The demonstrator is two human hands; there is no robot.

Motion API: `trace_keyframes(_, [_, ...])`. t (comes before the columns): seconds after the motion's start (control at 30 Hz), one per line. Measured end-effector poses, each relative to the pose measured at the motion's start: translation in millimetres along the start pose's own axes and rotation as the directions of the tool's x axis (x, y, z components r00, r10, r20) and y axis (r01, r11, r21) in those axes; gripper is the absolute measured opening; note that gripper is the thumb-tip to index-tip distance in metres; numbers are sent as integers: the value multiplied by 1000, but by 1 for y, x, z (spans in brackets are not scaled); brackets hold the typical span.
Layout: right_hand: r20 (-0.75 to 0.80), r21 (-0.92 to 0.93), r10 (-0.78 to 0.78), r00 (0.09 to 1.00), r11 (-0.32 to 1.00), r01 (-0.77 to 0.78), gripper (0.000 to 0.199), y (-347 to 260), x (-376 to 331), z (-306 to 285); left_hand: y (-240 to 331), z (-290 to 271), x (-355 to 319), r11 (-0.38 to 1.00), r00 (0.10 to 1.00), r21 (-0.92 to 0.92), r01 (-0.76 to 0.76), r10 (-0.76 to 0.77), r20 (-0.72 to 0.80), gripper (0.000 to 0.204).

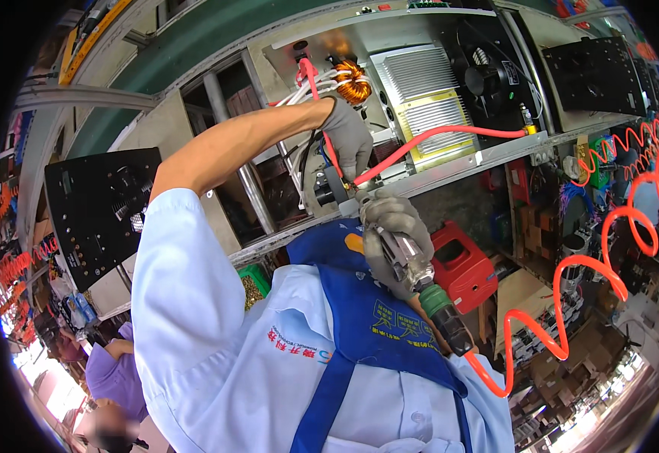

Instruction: The person assembles an electronic device on a workbench, using a power drill to secure components and connecting various wires to a circuit board. They handle a large copper coil and a metal heatsink, integrating them into the assembly while another worker sorts parts nearby.

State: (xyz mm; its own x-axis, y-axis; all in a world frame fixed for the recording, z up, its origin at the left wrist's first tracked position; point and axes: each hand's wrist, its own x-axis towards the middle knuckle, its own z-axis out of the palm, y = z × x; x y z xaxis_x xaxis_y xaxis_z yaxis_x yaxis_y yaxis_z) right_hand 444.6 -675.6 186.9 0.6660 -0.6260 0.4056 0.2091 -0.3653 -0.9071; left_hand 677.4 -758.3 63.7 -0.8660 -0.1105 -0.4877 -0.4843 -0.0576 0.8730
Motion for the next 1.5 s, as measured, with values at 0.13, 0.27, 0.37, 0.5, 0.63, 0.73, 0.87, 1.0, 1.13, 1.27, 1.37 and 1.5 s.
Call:
trace_keyframes(0.13, [3, 3, 16, 1000, 1000, -16, 23, -4, 2, 2, 0, 0, 0, 1000, 1000, 7, -18, 18, -3, 29])
trace_keyframes(0.27, [-17, 37, -53, 998, 998, 54, 24, 13, -2, 5, 0, -2, 0, 1000, 1000, 6, 5, -5, -21, 29])
trace_keyframes(0.37, [-20, 38, -65, 998, 997, 66, 24, 17, -3, 8, 0, 2, 0, 998, 995, -30, 49, -52, -84, 31])
trace_keyframes(0.5, [6, 31, -6, 1000, 999, 6, 31, 15, 0, 8, 5, 2, -2, 998, 993, 15, 63, -61, -101, 36])
trace_keyframes(0.63, [48, -41, 116, 992, 993, -114, 30, 9, 14, 10, 5, 4, -4, 999, 992, 11, 47, -45, -117, 39])
trace_keyframes(0.73, [75, -99, 200, 977, 976, -193, 29, 7, 26, 12, 5, 6, -4, 996, 987, 90, 24, -10, -159, 39])
trace_keyframes(0.87, [146, -159, 356, 923, 929, -333, 26, 8, 37, 13, 13, 2, -4, 965, 957, 39, 261, -253, -141, 39])
trace_keyframes(1.0, [177, -198, 323, 930, 937, -288, 29, 8, 50, 18, -4, 13, 8, 955, 901, 159, -251, 291, -323, 51])
trace_keyframes(1.13, [160, -146, 443, 882, 894, -423, 30, 6, 49, 26, -65, 16, 47, 882, 767, 266, -389, 470, -437, 102])
trace_keyframes(1.27, [122, -175, 457, 881, 884, -434, 26, 14, 52, 25, -44, 17, 33, 935, 750, 215, -281, 354, -559, 89])
trace_keyframes(1.37, [98, -170, 461, 882, 881, -442, 23, 16, 56, 26, 1, 26, -5, 971, 727, 173, -166, 239, -643, 70])
trace_keyframes(1.5, [96, -113, 472, 876, 880, -462, 24, 17, 55, 25, 19, 32, -12, 971, 680, 217, -104, 229, -697, 69])
